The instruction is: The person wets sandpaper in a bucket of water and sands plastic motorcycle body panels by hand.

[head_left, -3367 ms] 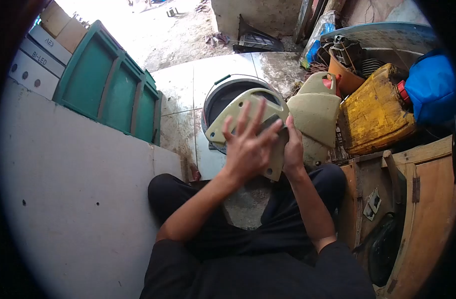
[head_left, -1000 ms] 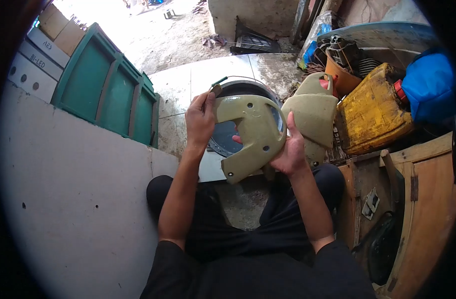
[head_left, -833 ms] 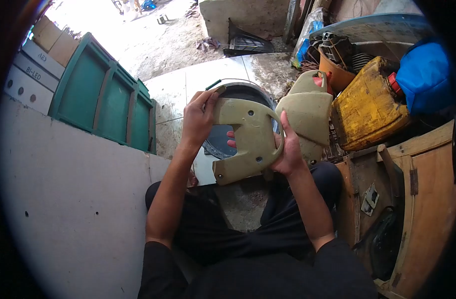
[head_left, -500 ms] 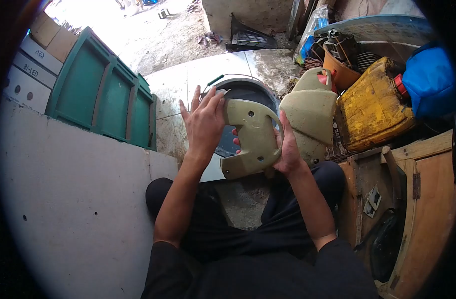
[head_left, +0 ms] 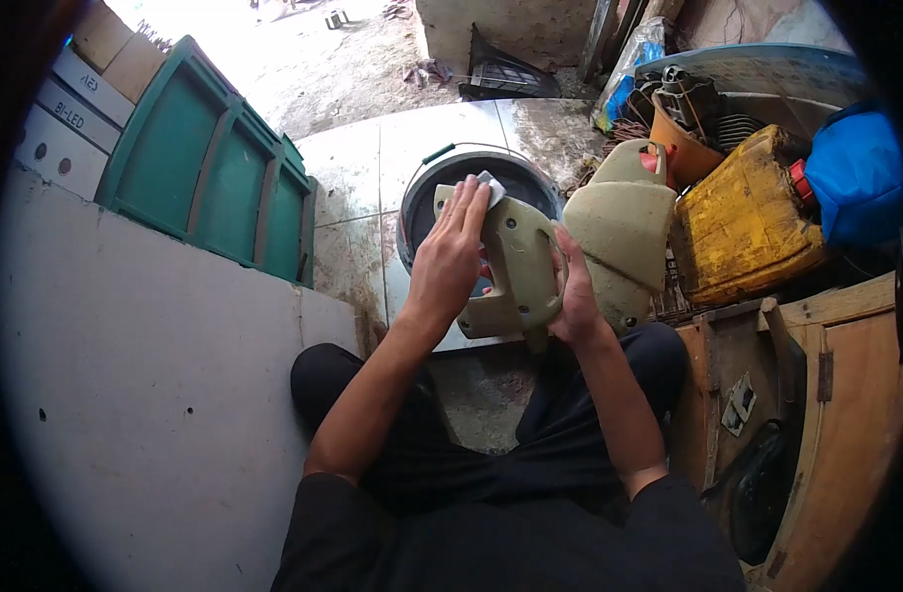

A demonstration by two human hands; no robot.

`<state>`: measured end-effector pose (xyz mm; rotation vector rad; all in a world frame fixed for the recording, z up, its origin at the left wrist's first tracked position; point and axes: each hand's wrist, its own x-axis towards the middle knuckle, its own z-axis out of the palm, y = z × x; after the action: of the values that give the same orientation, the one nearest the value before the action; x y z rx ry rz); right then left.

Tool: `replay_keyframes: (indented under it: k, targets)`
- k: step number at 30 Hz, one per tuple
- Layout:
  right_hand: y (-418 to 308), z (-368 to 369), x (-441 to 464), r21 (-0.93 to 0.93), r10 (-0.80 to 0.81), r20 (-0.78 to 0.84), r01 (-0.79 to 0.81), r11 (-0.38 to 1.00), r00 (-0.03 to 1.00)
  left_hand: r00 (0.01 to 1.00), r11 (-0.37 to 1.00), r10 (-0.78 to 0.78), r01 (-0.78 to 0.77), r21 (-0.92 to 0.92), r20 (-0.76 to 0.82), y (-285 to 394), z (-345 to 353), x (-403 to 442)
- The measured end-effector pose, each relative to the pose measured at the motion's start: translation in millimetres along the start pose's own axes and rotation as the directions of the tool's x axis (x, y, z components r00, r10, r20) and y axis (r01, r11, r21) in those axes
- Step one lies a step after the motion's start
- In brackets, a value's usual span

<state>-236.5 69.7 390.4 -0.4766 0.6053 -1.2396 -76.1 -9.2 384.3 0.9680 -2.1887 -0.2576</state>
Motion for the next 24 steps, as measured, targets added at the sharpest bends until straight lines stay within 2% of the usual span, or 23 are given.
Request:
replay_keyframes:
  k: [1,3,4,6,8,10,12,14,16,18,19,20,22,24]
  targets:
    - [0.4,1.1,-0.3,-0.010,0.007,0.008,-0.007,1.000,1.000,1.000,1.000,-0.001,0.001,0.002,0.001,-3.5,0.6,-0.7]
    - [2.2,4.0,-1.4,-0.037,0.007,-0.015,-0.007,0.999,1.000,0.984,0.984,-0.173,0.174,-0.028,0.031,-6.5,-1.8,-0.5]
    - [2.3,5.7,-1.9,-0.068,0.004,-0.039,-0.006,0.998,0.999,0.984,0.984,-0.174,0.175,-0.026,0.031,-3.1,-3.6,-1.3]
    - [0.3,10.1,-3.2,-0.072,-0.030,-0.072,0.025,0.997,0.997,0.995,0.994,0.035,-0.025,-0.103,0.095,12.6,-6.6,-3.7]
    - [-1.5,9.0,-3.1,-0.082,-0.064,-0.109,0.056,0.995,0.992,0.993,0.994,0.070,-0.062,-0.085,0.099,15.0,-5.1,-0.9]
    - [2.2,3.7,-4.0,-0.120,0.000,-0.030,-0.003,0.993,1.000,0.987,0.987,-0.161,0.160,0.026,0.024,-5.7,0.3,1.5]
    - [6.6,1.7,-3.7,-0.152,-0.017,-0.038,0.012,0.988,0.999,0.980,0.980,-0.198,0.198,0.007,0.033,-8.8,0.6,-0.4]
    - [4.3,4.8,-2.5,-0.187,-0.048,-0.046,0.039,0.982,0.998,0.998,0.985,0.017,-0.007,-0.170,0.056,14.4,-1.7,-4.4]
    - [0.1,9.8,-6.5,-0.180,-0.095,-0.092,0.078,0.981,0.991,0.996,0.980,0.073,-0.062,-0.189,0.051,18.4,-2.2,-1.3]
    - [2.8,4.7,-6.4,-0.242,-0.062,-0.068,0.044,0.969,0.996,0.993,0.993,-0.118,0.118,-0.009,-0.003,-3.6,-1.2,3.0]
    - [4.1,2.9,-4.9,-0.298,-0.047,-0.036,0.034,0.954,0.998,0.964,0.963,-0.264,0.265,-0.042,0.032,-9.7,-3.3,4.9]
    - [4.7,1.1,-5.1,-0.296,-0.045,-0.029,0.034,0.955,0.999,0.964,0.963,-0.265,0.266,-0.035,0.028,-9.2,-4.3,2.6]
    - [2.6,-3.2,-4.7,-0.340,-0.048,-0.007,0.043,0.940,0.999,1.000,0.987,-0.002,0.002,-0.158,-0.002,6.8,-8.9,2.6]
    - [2.0,-6.9,-2.8,-0.384,-0.079,-0.003,0.072,0.921,0.997,0.999,0.972,0.043,-0.045,-0.231,-0.012,15.4,-11.6,1.8]
